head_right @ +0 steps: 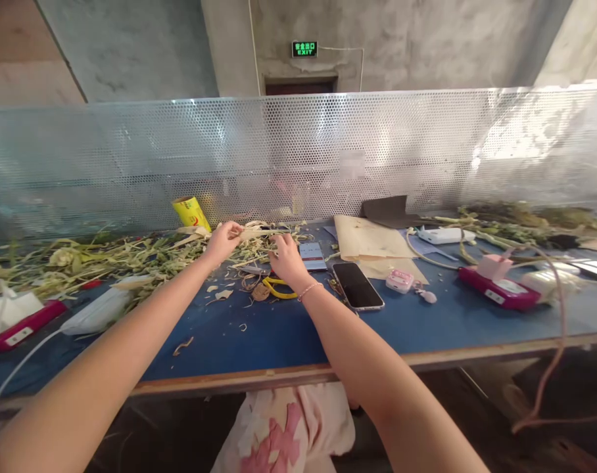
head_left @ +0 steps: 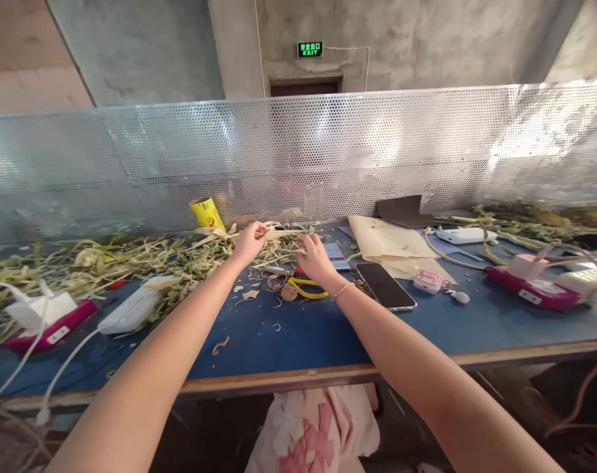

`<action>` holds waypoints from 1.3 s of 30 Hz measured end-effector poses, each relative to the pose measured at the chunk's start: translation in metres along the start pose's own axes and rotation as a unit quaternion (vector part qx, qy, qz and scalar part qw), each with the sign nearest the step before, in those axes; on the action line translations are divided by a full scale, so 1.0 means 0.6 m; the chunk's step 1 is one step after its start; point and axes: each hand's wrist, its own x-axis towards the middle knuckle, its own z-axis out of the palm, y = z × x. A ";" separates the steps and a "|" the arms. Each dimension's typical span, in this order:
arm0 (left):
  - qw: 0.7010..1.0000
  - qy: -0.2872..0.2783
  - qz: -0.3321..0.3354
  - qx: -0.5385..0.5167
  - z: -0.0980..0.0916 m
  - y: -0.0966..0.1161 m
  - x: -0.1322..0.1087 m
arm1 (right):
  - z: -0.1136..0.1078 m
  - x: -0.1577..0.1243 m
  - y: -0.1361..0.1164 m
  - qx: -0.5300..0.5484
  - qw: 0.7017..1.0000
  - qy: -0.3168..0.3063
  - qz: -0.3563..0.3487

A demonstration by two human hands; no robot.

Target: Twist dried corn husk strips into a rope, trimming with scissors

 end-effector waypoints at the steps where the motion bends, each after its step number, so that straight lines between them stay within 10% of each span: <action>1: 1.000 -0.009 0.014 0.003 -0.004 0.001 -0.013 | -0.002 -0.001 0.001 -0.018 1.000 0.016 -0.010; 14: 0.969 -0.058 -0.063 -0.233 0.004 0.008 -0.078 | 0.007 -0.004 0.011 0.009 0.997 -0.072 -0.024; 25: 0.951 -0.306 -0.031 0.028 -0.058 0.005 -0.088 | -0.029 -0.001 -0.025 0.128 0.987 0.059 0.081; 39: 0.938 0.027 -0.081 -0.337 0.030 0.057 -0.112 | 0.010 -0.025 -0.081 0.248 0.964 -0.025 0.097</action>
